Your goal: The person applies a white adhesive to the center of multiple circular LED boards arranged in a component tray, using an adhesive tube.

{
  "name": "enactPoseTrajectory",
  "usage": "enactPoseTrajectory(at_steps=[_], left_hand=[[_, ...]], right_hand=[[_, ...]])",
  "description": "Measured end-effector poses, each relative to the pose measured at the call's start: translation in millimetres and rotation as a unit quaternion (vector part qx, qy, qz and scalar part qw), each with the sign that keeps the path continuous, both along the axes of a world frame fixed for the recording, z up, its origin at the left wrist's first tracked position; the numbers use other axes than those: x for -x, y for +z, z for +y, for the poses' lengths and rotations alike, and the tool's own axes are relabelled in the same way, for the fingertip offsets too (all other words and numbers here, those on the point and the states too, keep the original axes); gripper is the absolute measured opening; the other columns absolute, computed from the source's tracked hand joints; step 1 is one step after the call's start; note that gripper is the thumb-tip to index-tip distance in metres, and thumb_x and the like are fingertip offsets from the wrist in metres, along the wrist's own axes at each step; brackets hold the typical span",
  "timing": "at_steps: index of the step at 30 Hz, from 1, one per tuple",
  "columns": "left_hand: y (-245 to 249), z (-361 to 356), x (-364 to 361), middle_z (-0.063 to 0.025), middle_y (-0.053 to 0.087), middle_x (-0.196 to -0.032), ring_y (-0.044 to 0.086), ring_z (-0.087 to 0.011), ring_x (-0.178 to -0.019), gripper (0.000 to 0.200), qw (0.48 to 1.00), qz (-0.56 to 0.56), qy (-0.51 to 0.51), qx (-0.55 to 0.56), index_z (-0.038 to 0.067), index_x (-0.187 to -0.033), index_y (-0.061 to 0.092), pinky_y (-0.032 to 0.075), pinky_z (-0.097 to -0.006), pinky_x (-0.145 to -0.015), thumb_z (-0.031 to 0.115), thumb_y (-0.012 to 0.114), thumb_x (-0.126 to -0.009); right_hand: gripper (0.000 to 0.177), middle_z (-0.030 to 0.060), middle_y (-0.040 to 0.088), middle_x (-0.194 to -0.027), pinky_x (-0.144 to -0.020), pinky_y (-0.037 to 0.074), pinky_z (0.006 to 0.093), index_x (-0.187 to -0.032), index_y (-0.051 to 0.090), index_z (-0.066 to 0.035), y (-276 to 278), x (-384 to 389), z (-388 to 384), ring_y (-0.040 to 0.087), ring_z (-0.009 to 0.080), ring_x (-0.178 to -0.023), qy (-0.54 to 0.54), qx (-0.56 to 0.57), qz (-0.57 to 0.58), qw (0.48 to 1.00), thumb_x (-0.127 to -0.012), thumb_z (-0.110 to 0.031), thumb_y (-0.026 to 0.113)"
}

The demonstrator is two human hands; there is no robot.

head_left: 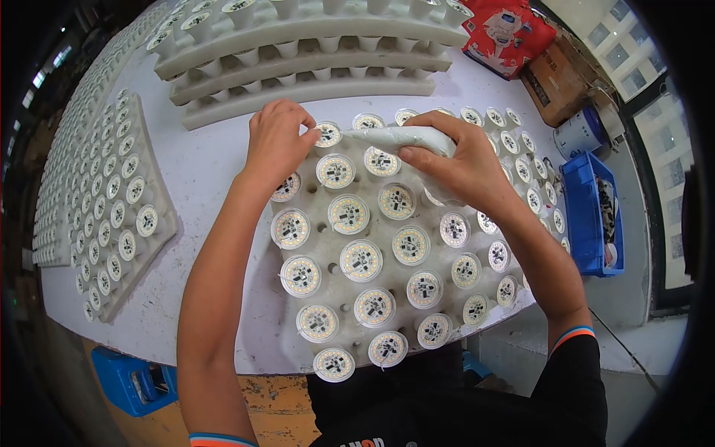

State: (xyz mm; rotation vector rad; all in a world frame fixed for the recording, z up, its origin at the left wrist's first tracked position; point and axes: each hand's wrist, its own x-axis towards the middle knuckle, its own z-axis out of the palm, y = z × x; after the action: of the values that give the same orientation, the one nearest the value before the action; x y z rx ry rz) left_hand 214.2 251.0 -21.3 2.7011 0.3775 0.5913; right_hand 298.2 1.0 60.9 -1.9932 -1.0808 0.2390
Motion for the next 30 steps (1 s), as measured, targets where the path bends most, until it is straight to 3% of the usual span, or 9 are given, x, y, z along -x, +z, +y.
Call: enactPoseTrajectory(at_steps=[5,11,17,23,26,29,30], left_hand=[[-2,-8,-11,-0.0101,0.066,-0.112,0.055,-0.0302,-0.116,0.014,0.998,0.000,0.004,0.061,0.006,-0.085,0.071,0.042,-0.0426,-0.098,0.016,0.074,-0.075],[-8,-20,4,-0.0085,0.066,-0.115,0.052,-0.0299,-0.122,0.011,0.998,-0.062,0.017,0.002,0.008,-0.081,0.070,0.036,-0.0449,-0.103,0.015,0.075,-0.074],[-14,-42,5,-0.0072,0.067,-0.111,0.049,-0.0284,-0.126,0.007,0.996,-0.085,0.011,0.022,0.006,-0.076,0.072,0.030,-0.0467,-0.105,0.012,0.075,-0.073],[-2,-51,-5,-0.0086,0.067,-0.111,0.049,-0.0297,-0.123,0.019,0.999,-0.018,0.032,0.018,0.006,-0.080,0.072,0.032,-0.0469,-0.102,0.024,0.075,-0.077],[13,-48,-8,-0.0122,0.067,-0.113,0.050,-0.0299,-0.122,0.037,0.996,0.039,0.083,0.007,0.005,-0.090,0.072,0.036,-0.0493,-0.098,0.040,0.075,-0.079],[13,-45,-17,-0.0155,0.066,-0.109,0.052,-0.0302,-0.118,0.054,0.979,0.107,0.132,-0.111,0.000,-0.095,0.069,0.038,-0.0489,-0.093,0.051,0.075,-0.075],[17,-44,-21,-0.0160,0.065,-0.110,0.053,-0.0304,-0.117,0.059,0.974,0.158,0.125,-0.100,0.000,-0.097,0.068,0.039,-0.0484,-0.092,0.054,0.074,-0.075]], right_hand=[[0.033,0.0095,0.071,-0.086,-0.073,0.051,0.0315,-0.106,0.069,-0.001,0,-2,-5,0.064,0.0145,-0.077,-0.002,-0.002,0.009,1.000,-0.083,-0.024,0.072],[0.034,0.0091,0.071,-0.086,-0.072,0.050,0.0315,-0.106,0.068,-0.001,0,-4,-13,0.064,0.0141,-0.076,-0.024,0.002,0.019,1.000,-0.083,-0.025,0.072],[0.034,0.0080,0.070,-0.085,-0.070,0.050,0.0307,-0.105,0.068,-0.001,-9,-8,-18,0.063,0.0130,-0.075,-0.008,-0.019,0.019,1.000,-0.084,-0.026,0.073],[0.034,0.0078,0.070,-0.083,-0.069,0.050,0.0299,-0.105,0.068,-0.001,-3,-7,-23,0.063,0.0125,-0.074,-0.021,-0.031,0.034,0.999,-0.083,-0.026,0.074],[0.035,0.0086,0.070,-0.083,-0.069,0.050,0.0295,-0.106,0.068,-0.001,1,-8,-23,0.063,0.0128,-0.074,-0.035,-0.033,0.030,0.998,-0.082,-0.026,0.075],[0.038,0.0083,0.070,-0.087,-0.070,0.051,0.0288,-0.109,0.068,-0.002,2,-10,-22,0.064,0.0128,-0.077,-0.038,-0.027,0.024,0.999,-0.081,-0.027,0.076],[0.040,0.0072,0.069,-0.091,-0.071,0.051,0.0280,-0.110,0.068,-0.002,1,-11,-21,0.063,0.0122,-0.079,-0.035,-0.028,0.023,0.999,-0.080,-0.028,0.078]])
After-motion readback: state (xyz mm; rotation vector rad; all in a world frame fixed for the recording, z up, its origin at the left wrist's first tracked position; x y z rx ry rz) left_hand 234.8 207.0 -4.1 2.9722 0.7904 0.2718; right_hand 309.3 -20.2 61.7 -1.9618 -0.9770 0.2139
